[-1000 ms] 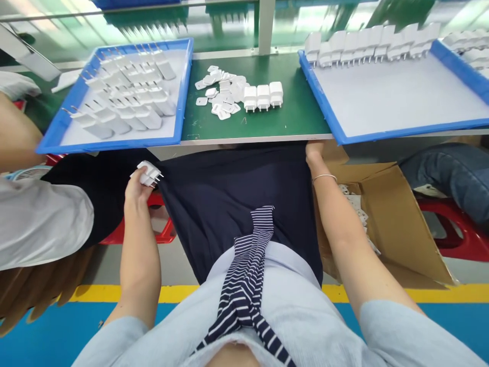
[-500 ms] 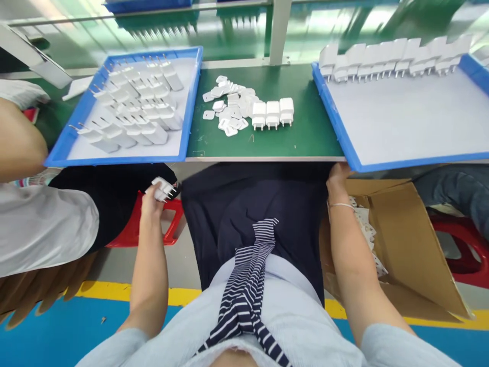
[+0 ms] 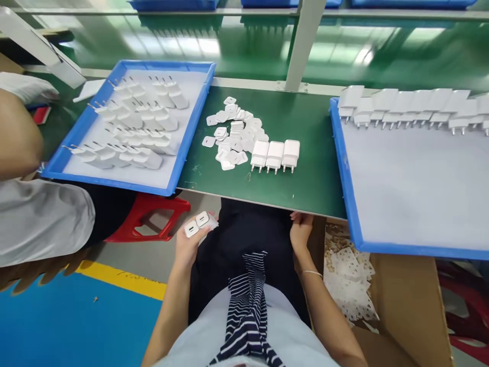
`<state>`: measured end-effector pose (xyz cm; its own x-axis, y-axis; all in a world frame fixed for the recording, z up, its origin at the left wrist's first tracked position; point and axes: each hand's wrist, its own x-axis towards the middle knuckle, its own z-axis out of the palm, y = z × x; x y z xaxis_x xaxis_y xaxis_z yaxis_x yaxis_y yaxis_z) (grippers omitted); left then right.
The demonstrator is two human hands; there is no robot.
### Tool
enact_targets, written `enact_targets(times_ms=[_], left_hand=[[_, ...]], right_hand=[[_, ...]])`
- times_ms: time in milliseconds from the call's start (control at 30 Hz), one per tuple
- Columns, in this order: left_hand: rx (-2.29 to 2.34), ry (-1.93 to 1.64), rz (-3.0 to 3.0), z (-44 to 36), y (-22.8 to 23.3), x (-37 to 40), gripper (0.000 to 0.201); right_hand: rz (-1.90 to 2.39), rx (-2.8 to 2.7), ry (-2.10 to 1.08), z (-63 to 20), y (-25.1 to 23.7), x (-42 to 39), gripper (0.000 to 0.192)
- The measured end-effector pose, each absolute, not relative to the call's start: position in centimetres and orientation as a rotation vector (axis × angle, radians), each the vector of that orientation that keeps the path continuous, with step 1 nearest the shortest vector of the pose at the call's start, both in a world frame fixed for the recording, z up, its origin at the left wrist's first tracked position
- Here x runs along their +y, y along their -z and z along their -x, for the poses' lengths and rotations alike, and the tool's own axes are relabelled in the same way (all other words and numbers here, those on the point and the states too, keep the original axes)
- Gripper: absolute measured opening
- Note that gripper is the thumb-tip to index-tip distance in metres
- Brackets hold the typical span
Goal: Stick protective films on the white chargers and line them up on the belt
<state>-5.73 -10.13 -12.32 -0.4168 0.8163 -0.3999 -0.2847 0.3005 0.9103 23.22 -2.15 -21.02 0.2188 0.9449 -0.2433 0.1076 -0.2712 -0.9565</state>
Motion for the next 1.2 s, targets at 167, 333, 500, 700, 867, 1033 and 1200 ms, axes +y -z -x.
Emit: enact_targets(times_ms=[167,333,500,700,867,1033,1200], left_hand=[[1.492,-1.260,-0.772,5.1,10.0,-9.4,0.047],[1.570,-1.225,-0.953,7.5,10.3,-10.7,0.042],[1.508,-1.244,-1.035,10.0,9.7,-11.6,0.039],[1.382,-1.372,-1.212,10.8,8.6,-11.6,0.042],[1.334,-1.411,-1.449,10.4,7.5,-11.3,0.042],[1.342,-1.410,-1.555,8.9,6.8,-11.1,0.045],[1.363,-1.410,-1.596,7.1,6.4,-10.7,0.045]], right_hand=[[1.503,-1.085,-1.117,-19.3,16.9,-5.8,0.021],[1.328,-1.174,-1.304,-13.2,12.5,-6.5,0.028],[1.188,-1.186,-1.488,-8.4,10.0,-7.1,0.025],[1.004,-1.247,-1.785,-8.0,6.1,-7.3,0.015],[0.976,-1.354,-1.879,-8.9,3.6,-6.2,0.016],[0.967,-1.413,-1.922,-9.7,2.7,-5.5,0.017],[0.963,-1.425,-1.902,-11.2,2.7,-5.2,0.012]])
